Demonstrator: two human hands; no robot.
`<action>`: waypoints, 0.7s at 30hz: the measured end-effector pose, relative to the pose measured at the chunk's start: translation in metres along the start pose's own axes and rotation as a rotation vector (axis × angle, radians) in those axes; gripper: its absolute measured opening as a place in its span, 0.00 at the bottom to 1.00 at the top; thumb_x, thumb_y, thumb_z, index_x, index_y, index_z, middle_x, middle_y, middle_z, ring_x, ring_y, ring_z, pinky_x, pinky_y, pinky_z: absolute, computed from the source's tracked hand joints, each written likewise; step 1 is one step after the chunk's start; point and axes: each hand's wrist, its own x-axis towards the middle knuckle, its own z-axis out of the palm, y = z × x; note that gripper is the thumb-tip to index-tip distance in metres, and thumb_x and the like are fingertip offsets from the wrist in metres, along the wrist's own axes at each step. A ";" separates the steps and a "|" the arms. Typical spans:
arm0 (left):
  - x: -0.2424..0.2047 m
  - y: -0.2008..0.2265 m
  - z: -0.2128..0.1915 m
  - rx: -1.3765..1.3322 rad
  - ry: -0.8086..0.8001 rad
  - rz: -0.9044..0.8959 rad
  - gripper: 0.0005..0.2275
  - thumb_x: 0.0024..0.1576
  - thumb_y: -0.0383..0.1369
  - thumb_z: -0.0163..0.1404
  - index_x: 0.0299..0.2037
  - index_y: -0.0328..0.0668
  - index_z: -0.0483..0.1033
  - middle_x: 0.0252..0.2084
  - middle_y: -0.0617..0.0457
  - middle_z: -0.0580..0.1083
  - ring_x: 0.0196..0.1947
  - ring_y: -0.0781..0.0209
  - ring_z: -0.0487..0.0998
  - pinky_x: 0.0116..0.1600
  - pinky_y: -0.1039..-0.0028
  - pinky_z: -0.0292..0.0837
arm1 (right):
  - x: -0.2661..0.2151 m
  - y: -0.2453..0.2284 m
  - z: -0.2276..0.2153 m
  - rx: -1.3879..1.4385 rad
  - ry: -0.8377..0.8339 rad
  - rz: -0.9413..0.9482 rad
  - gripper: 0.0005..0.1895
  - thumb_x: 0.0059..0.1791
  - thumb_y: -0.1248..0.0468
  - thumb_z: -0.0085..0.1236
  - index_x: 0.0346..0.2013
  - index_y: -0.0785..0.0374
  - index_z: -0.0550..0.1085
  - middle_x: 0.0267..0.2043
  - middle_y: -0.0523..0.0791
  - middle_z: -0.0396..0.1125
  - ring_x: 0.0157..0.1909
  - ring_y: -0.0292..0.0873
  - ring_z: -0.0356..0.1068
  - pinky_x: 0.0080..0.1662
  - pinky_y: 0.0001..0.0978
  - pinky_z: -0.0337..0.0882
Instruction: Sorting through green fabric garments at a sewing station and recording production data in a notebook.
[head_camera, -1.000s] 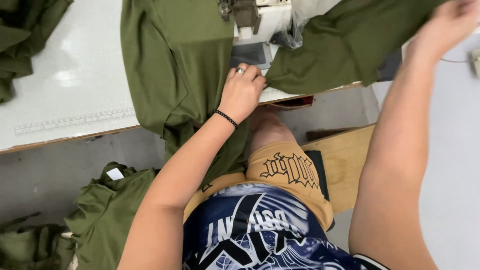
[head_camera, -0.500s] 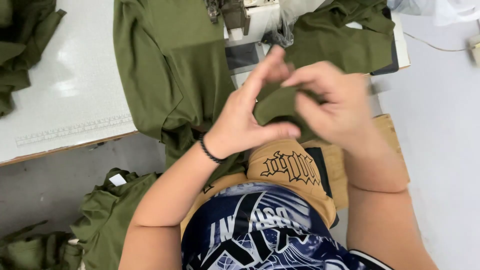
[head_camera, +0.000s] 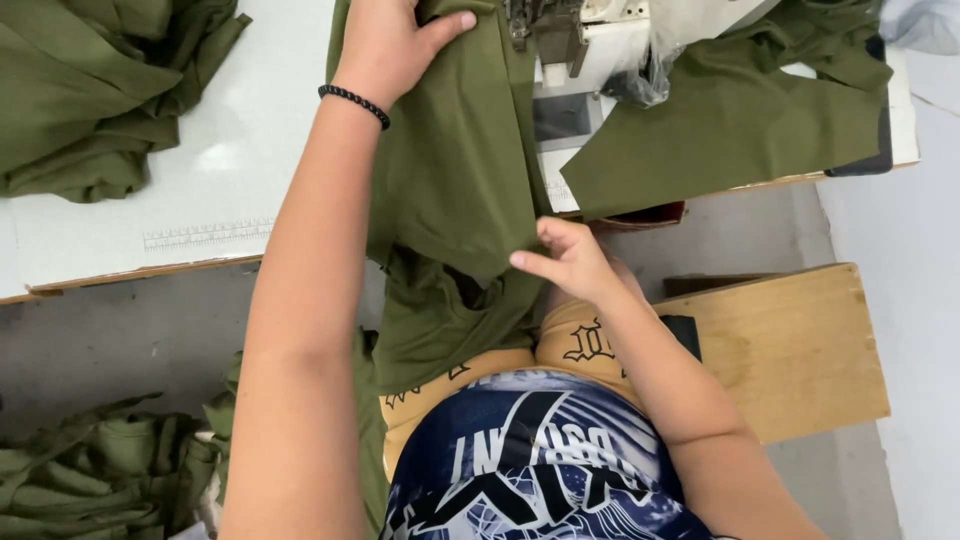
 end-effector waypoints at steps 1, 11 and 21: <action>0.000 0.002 0.001 0.021 0.029 0.028 0.14 0.61 0.41 0.63 0.49 0.41 0.78 0.45 0.51 0.80 0.44 0.50 0.79 0.44 0.65 0.73 | -0.006 -0.007 -0.001 -0.056 -0.029 0.042 0.09 0.47 0.66 0.68 0.40 0.60 0.77 0.46 0.43 0.76 0.49 0.37 0.76 0.57 0.32 0.76; 0.008 -0.043 0.039 0.111 0.124 -0.187 0.28 0.69 0.36 0.63 0.25 0.49 0.51 0.19 0.61 0.51 0.20 0.64 0.49 0.28 0.68 0.45 | -0.064 0.082 -0.053 0.429 0.023 0.039 0.24 0.49 0.70 0.63 0.60 0.69 0.72 0.59 0.53 0.71 0.58 0.51 0.74 0.62 0.47 0.75; -0.045 0.032 -0.046 -0.235 0.352 -0.180 0.20 0.70 0.35 0.50 0.28 0.48 0.53 0.27 0.61 0.55 0.30 0.66 0.54 0.35 0.69 0.51 | -0.098 0.022 -0.086 0.256 0.570 -0.129 0.16 0.46 0.78 0.60 0.47 0.63 0.74 0.49 0.55 0.74 0.51 0.52 0.76 0.56 0.49 0.76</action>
